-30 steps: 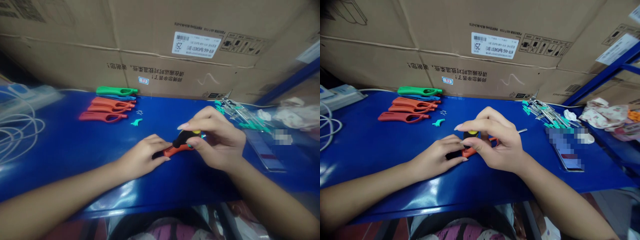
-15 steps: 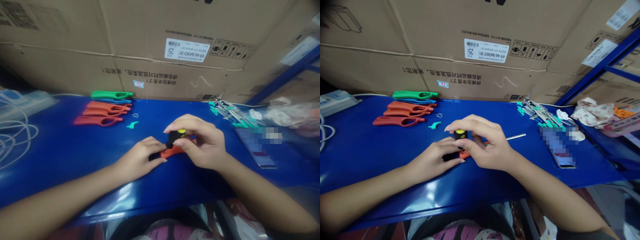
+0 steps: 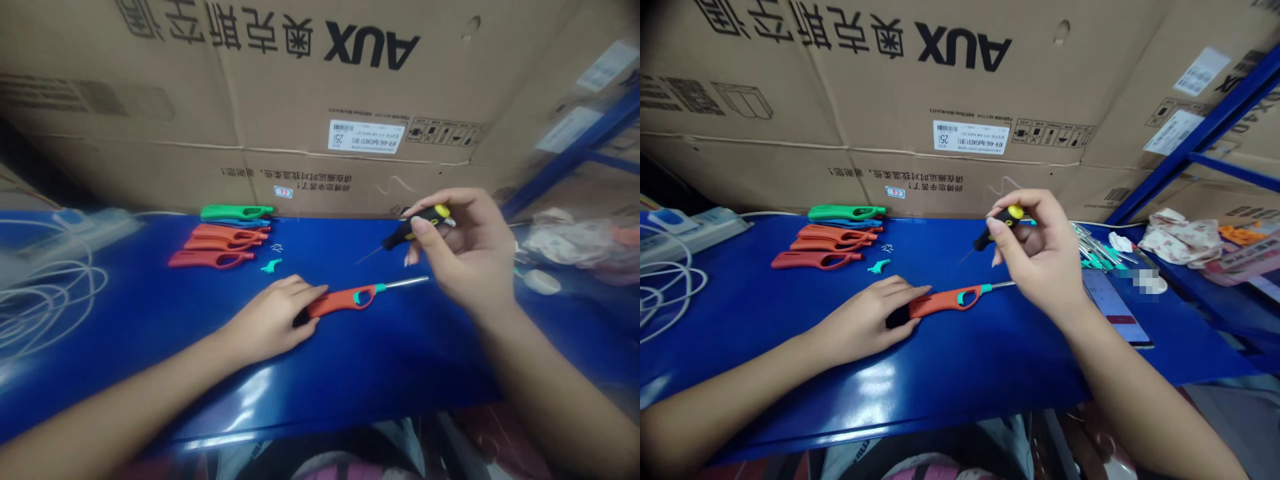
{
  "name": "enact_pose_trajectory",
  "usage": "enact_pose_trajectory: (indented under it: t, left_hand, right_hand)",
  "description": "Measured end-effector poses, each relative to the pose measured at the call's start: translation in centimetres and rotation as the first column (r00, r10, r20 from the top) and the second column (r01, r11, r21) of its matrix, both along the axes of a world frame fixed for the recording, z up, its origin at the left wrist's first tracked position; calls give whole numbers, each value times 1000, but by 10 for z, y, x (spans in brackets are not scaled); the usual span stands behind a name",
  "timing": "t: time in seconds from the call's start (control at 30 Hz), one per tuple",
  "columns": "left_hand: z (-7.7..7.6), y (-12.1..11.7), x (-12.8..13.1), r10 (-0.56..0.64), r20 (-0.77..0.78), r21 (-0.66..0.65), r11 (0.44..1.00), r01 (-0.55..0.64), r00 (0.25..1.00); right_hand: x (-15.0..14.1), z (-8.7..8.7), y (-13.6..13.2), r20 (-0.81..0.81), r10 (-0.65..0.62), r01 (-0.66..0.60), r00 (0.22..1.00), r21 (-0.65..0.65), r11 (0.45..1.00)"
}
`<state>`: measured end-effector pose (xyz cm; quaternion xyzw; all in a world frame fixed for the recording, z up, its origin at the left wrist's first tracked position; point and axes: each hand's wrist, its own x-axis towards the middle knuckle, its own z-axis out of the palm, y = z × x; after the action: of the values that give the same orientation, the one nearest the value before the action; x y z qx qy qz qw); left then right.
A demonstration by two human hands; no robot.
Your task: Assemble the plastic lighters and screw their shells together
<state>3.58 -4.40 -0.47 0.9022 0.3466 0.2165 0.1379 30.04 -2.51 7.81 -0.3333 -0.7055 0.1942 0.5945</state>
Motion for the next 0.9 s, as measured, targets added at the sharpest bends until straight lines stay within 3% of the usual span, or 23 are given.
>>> enact_pose_trajectory:
  t: [0.07, 0.13, 0.2, 0.27, 0.33, 0.5, 0.63, 0.73, 0.9]
  left_hand:
    - [3, -1, 0, 47, -15, 39, 998, -46, 999]
    - [2, -2, 3, 72, -10, 56, 996, -72, 997]
    - [-2, -4, 8, 77, -40, 59, 995, -75, 996]
    - [-6, -5, 13, 80, -71, 63, 995, -76, 994]
    - [-9, -4, 16, 79, -85, 61, 995, -73, 993]
    - [-5, 10, 16, 65, -124, 67, 996, -57, 990]
    - [4, 42, 15, 95, -153, 97, 992, -81, 984]
    - [10, 76, 17, 129, -160, 103, 988, -114, 979]
    - [14, 133, 24, 189, -211, 91, 981, -173, 959]
  right_hand:
    - [21, -6, 16, 54, -132, 131, 990, 31, 991]
    - [41, -14, 29, 223, -288, 287, 931, 40, 957]
    - [57, -21, 39, 544, -409, 451, 733, 62, 891]
    - [69, -28, 45, 780, -377, 580, 499, 22, 814]
    - [78, -34, 49, 868, -294, 639, 401, -35, 768]
    - [97, -43, 55, 944, -145, 756, 297, -140, 639]
    - [110, -46, 57, 971, 30, 792, 239, -213, 572]
    - [111, -49, 59, 975, 90, 782, 204, -218, 583]
    - [101, -54, 59, 986, 55, 736, 160, -157, 658]
